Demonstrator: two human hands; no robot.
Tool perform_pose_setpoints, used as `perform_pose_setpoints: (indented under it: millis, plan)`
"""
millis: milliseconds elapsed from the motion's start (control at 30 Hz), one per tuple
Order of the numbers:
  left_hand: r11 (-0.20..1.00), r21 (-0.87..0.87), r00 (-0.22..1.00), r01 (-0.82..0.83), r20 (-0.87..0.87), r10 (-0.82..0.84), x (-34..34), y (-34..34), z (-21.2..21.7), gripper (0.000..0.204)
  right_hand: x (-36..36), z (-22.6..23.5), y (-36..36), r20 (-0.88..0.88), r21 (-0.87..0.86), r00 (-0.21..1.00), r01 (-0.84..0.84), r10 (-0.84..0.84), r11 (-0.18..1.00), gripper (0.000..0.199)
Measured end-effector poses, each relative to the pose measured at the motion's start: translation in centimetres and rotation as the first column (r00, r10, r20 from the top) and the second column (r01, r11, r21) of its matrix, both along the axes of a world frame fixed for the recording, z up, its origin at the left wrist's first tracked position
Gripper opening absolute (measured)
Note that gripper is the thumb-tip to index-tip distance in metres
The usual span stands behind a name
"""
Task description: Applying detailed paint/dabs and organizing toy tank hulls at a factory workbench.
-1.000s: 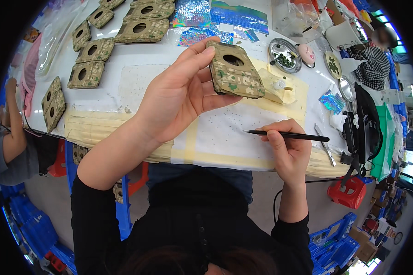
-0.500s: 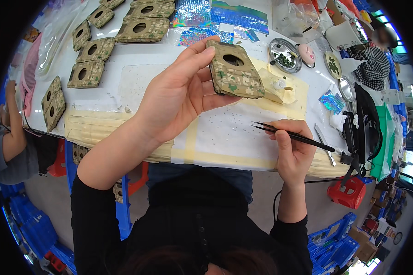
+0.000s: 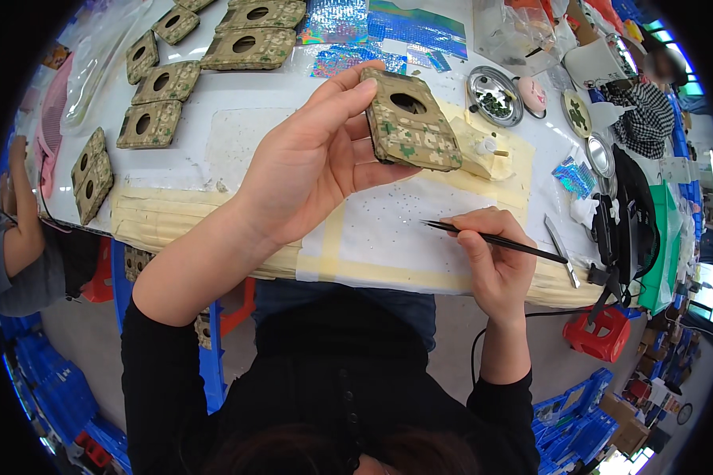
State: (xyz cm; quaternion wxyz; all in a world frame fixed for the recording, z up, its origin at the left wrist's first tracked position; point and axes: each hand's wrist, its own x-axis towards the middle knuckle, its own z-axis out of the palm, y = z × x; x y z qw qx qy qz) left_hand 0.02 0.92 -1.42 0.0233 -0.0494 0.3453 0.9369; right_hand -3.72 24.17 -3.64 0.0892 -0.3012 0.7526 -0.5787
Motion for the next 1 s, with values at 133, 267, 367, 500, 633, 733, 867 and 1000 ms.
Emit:
perform_pose_setpoints:
  millis: [133,267,367,500,633,733,867,1000]
  plan:
    - [1.000,0.004,1.000,-0.003,0.001,0.003,0.04,-0.01,0.02,0.039,0.14,0.15,-0.72,-0.035,0.034,0.999,-0.004,0.005,0.999,0.007]
    - [1.000,-0.003,1.000,-0.016,0.007,0.016,0.05,0.12,0.11,0.039,0.18,0.05,-0.75,-0.005,0.031,1.000,0.005,-0.005,1.000,0.007]
    - [1.000,-0.005,1.000,-0.016,0.005,0.016,0.08,0.13,0.22,0.039,0.21,0.05,-0.63,0.025,0.032,1.000,-0.004,0.003,0.999,0.006]
    - [1.000,-0.005,1.000,-0.011,0.003,0.011,0.07,0.08,0.11,0.039,0.16,0.03,-0.77,0.028,0.032,0.999,-0.022,0.021,0.999,0.007]
    - [1.000,-0.011,1.000,-0.010,0.000,0.010,0.08,-0.02,0.04,0.039,0.07,-0.01,-1.05,0.041,0.018,0.998,-0.038,0.037,0.999,0.008]
    - [1.000,-0.008,1.000,-0.018,0.003,0.018,0.08,0.06,0.09,0.039,0.06,-0.01,-1.03,0.055,0.017,0.998,-0.034,0.033,0.999,0.008]
    - [1.000,-0.009,1.000,-0.027,0.010,0.027,0.12,0.17,0.18,0.040,0.03,-0.10,-0.98,0.050,0.027,0.998,-0.033,0.032,0.999,0.009]
    - [1.000,-0.014,1.000,-0.024,0.006,0.024,0.08,0.15,0.18,0.039,0.04,-0.03,-1.00,0.049,0.024,0.998,-0.037,0.036,0.999,0.009]
